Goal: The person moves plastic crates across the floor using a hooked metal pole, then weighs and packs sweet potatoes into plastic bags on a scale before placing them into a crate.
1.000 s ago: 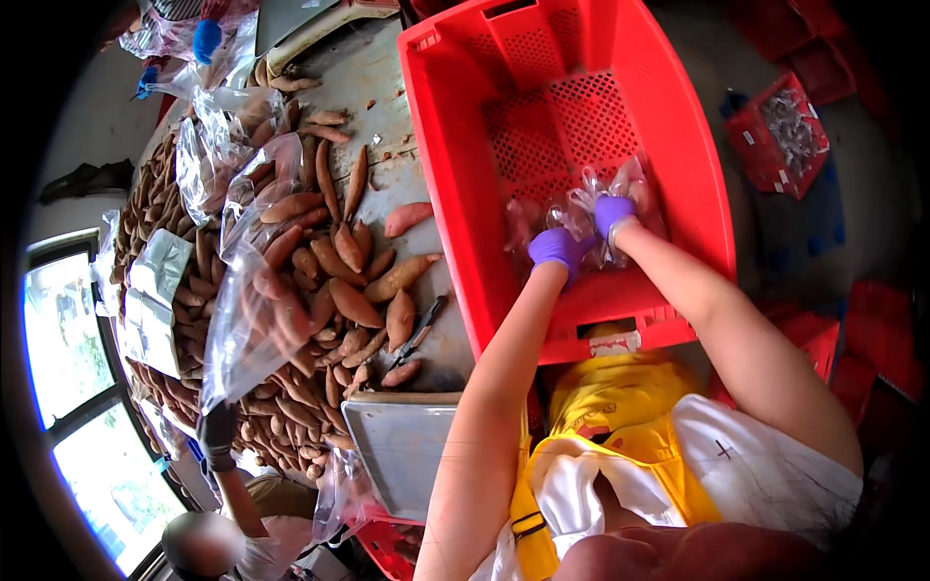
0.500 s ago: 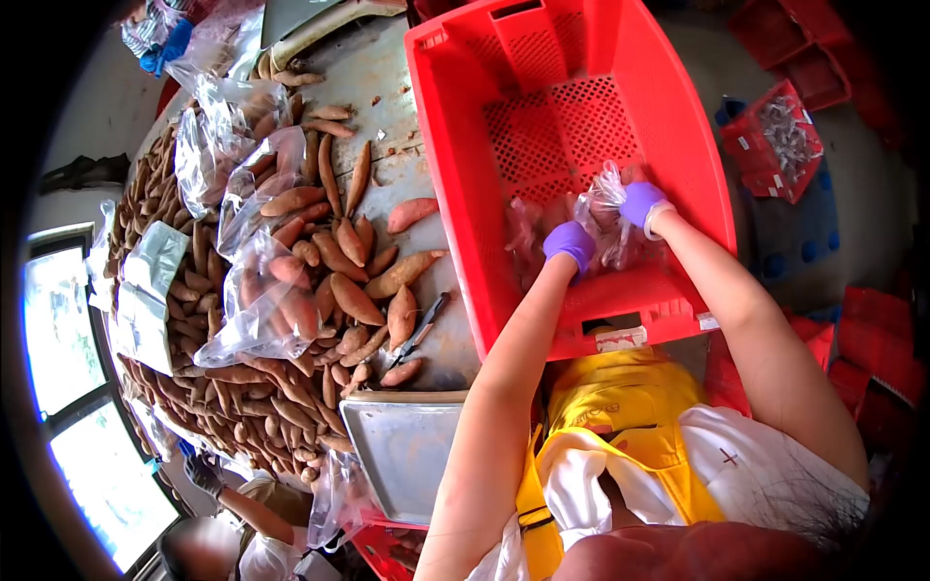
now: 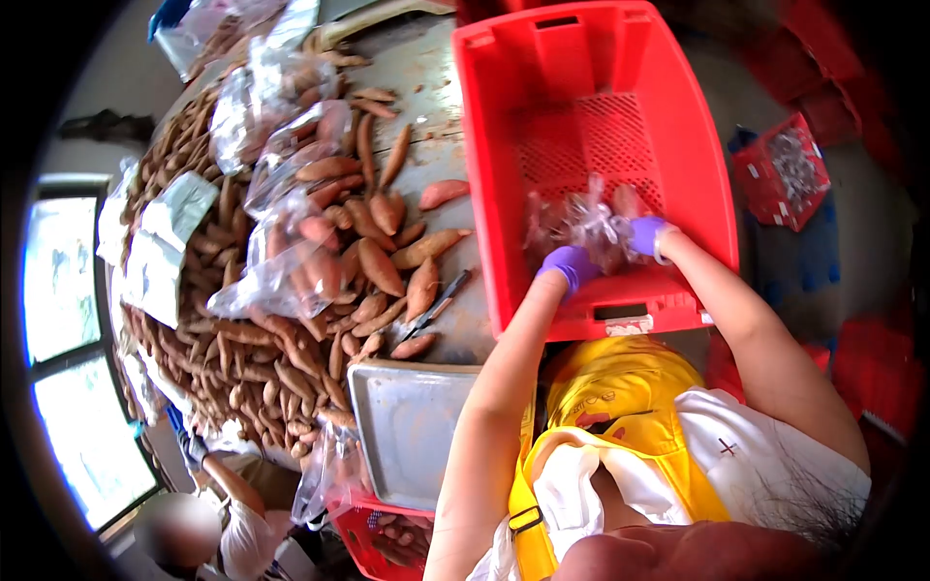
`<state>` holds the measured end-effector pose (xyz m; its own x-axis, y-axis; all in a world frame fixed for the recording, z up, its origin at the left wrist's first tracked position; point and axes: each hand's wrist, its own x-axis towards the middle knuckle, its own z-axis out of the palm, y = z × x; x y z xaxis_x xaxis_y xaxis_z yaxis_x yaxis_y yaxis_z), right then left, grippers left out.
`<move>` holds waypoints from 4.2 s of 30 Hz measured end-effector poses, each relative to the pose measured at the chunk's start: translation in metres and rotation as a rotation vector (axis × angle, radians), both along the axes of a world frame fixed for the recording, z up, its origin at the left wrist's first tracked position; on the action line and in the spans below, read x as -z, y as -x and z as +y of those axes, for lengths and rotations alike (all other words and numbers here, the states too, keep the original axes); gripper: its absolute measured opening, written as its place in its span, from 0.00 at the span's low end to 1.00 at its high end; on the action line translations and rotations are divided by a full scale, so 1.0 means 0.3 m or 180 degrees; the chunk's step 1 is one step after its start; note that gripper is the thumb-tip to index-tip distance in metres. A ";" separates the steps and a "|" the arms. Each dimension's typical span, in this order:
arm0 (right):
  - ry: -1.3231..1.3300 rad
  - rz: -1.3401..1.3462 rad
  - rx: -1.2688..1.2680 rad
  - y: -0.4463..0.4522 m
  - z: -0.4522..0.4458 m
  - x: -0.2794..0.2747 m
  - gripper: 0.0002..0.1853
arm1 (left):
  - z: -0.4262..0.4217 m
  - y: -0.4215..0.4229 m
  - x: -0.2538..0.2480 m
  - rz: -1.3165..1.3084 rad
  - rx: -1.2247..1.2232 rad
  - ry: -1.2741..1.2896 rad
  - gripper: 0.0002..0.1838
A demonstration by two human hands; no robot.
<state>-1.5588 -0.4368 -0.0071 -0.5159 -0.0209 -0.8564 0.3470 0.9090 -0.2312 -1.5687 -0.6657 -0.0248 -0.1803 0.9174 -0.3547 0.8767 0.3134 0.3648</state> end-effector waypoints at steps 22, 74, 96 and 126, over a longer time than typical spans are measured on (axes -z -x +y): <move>0.2545 0.2719 -0.1800 0.495 -1.918 -0.712 0.28 | -0.641 -0.935 -0.884 -0.1906 -0.7188 -0.3491 0.17; 0.4554 0.3836 -0.3849 -0.281 -1.155 -1.088 0.13 | -0.630 -1.274 -1.106 0.2002 -0.7536 -0.2294 0.46; 0.2403 0.2034 -0.3745 -0.539 -1.349 -0.659 0.17 | -0.670 -1.322 -0.914 -0.0231 -0.6668 -0.6907 0.11; 0.3792 0.3665 -0.2078 -0.467 -1.074 -0.934 0.52 | -0.576 -1.302 -1.060 0.2948 -0.7463 -0.1238 0.43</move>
